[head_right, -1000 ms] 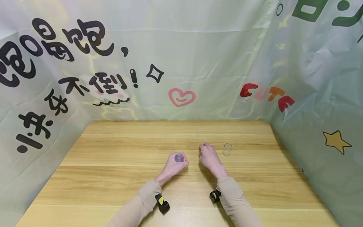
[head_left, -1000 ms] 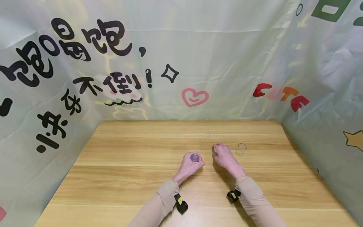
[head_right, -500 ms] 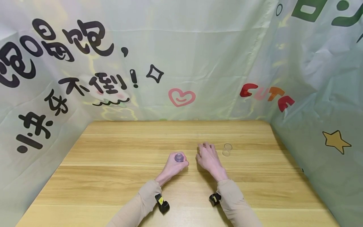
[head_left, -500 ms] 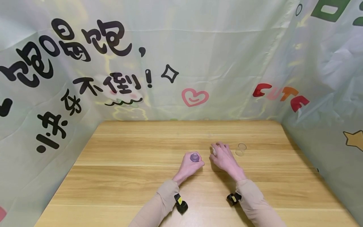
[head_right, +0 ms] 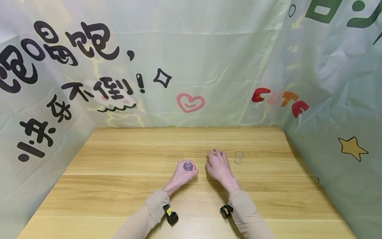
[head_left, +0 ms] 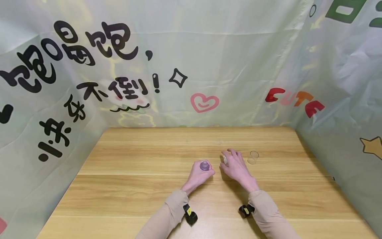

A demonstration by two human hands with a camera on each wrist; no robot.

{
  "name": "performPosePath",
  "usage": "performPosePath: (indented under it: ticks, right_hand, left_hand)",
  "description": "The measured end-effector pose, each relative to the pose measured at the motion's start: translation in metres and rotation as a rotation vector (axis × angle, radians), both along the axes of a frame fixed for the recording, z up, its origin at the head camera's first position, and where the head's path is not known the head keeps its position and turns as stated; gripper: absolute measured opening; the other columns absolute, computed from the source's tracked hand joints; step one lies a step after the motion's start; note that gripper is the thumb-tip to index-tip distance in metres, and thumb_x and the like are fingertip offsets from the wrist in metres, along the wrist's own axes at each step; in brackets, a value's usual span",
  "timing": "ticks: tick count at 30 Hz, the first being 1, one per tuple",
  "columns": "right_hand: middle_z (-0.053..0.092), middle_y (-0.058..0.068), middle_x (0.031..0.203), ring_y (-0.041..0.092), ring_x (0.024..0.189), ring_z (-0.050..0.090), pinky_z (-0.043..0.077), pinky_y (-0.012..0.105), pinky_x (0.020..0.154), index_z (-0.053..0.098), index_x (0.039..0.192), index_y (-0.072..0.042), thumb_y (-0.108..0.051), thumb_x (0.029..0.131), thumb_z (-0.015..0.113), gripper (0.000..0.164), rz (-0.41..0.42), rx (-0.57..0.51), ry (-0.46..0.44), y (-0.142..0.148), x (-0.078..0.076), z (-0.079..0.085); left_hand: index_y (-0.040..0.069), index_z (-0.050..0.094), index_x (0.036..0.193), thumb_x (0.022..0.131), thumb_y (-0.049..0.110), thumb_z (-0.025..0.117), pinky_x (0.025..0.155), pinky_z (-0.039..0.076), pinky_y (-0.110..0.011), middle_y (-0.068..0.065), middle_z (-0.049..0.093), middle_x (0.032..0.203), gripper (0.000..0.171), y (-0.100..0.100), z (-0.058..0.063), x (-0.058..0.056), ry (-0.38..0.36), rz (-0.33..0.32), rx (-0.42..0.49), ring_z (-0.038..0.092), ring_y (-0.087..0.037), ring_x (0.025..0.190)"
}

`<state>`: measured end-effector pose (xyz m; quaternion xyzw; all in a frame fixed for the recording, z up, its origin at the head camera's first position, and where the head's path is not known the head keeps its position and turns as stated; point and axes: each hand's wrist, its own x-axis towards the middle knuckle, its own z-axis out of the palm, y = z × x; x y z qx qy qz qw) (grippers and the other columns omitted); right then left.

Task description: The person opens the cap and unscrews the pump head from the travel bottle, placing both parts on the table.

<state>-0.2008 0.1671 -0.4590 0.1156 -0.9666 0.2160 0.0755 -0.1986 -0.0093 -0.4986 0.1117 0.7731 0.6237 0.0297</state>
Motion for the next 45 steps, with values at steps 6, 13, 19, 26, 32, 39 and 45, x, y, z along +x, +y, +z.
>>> performPosePath:
  ticks: [6, 13, 19, 26, 32, 39, 45]
  right_hand:
    - [0.046, 0.036, 0.144, 0.057, 0.125, 0.047, 0.042, 0.068, 0.102, 0.058, 0.134, 0.001, -0.013, 0.085, 0.074, 0.054, -0.005, -0.009, 0.038, -0.001, 0.003, 0.001]
    - [0.045, 0.037, 0.143, 0.056, 0.125, 0.047, 0.042, 0.068, 0.103, 0.058, 0.133, 0.001, -0.013, 0.085, 0.074, 0.053, 0.010, -0.025, 0.068, -0.001, 0.006, 0.003]
    - [0.045, 0.036, 0.144, 0.056, 0.126, 0.046, 0.042, 0.067, 0.102, 0.058, 0.134, 0.000, -0.012, 0.086, 0.073, 0.052, 0.007, -0.032, 0.064, -0.001, 0.007, 0.003]
    - [0.044, 0.035, 0.146, 0.055, 0.128, 0.044, 0.040, 0.067, 0.105, 0.058, 0.135, 0.000, -0.013, 0.086, 0.073, 0.052, 0.009, -0.037, 0.059, -0.002, 0.007, 0.003]
    - [0.044, 0.035, 0.146, 0.057, 0.130, 0.043, 0.038, 0.068, 0.107, 0.058, 0.135, 0.001, -0.014, 0.086, 0.073, 0.052, 0.007, -0.039, 0.068, -0.001, 0.008, 0.003]
    - [0.040, 0.032, 0.150, 0.053, 0.136, 0.038, 0.036, 0.069, 0.109, 0.055, 0.138, 0.000, -0.020, 0.087, 0.074, 0.058, 0.020, -0.064, 0.083, 0.004, 0.008, 0.007]
    - [0.032, 0.028, 0.158, 0.052, 0.145, 0.024, 0.023, 0.073, 0.114, 0.048, 0.146, -0.005, -0.036, 0.088, 0.073, 0.071, 0.012, -0.057, 0.118, 0.022, 0.007, 0.010]
  left_hand:
    - [0.004, 0.066, 0.080, 0.073, 0.000, 0.068, 0.063, 0.047, -0.020, 0.007, 0.059, 0.068, 0.008, -0.004, 0.001, -0.007, -0.029, -0.011, 0.017, 0.052, -0.006, 0.060]
    - [0.003, 0.067, 0.085, 0.074, 0.001, 0.070, 0.067, 0.049, -0.021, 0.006, 0.061, 0.072, 0.011, -0.006, 0.002, -0.023, -0.037, 0.030, 0.028, 0.055, -0.007, 0.064]
    - [-0.001, 0.067, 0.085, 0.075, 0.000, 0.070, 0.068, 0.048, -0.021, 0.002, 0.062, 0.073, 0.011, -0.007, 0.002, -0.034, 0.004, 0.046, 0.033, 0.054, -0.008, 0.065]
    - [0.003, 0.066, 0.082, 0.074, 0.002, 0.071, 0.067, 0.049, -0.022, 0.002, 0.063, 0.072, 0.009, -0.008, 0.001, -0.039, 0.017, 0.047, 0.038, 0.055, -0.007, 0.064]
    - [0.004, 0.068, 0.086, 0.079, 0.012, 0.078, 0.070, 0.053, -0.022, 0.003, 0.066, 0.076, 0.015, -0.008, 0.001, -0.040, -0.010, 0.002, 0.062, 0.060, -0.007, 0.067]
    - [-0.001, 0.056, 0.133, 0.081, 0.010, 0.080, 0.105, 0.051, -0.038, -0.021, 0.063, 0.131, 0.058, -0.015, 0.005, -0.038, -0.037, -0.132, 0.147, 0.063, -0.031, 0.118]
    - [0.008, 0.036, 0.153, 0.074, 0.004, 0.079, 0.120, 0.031, -0.055, -0.018, 0.043, 0.155, 0.090, -0.039, 0.020, -0.035, -0.052, -0.226, 0.044, 0.042, -0.037, 0.142]
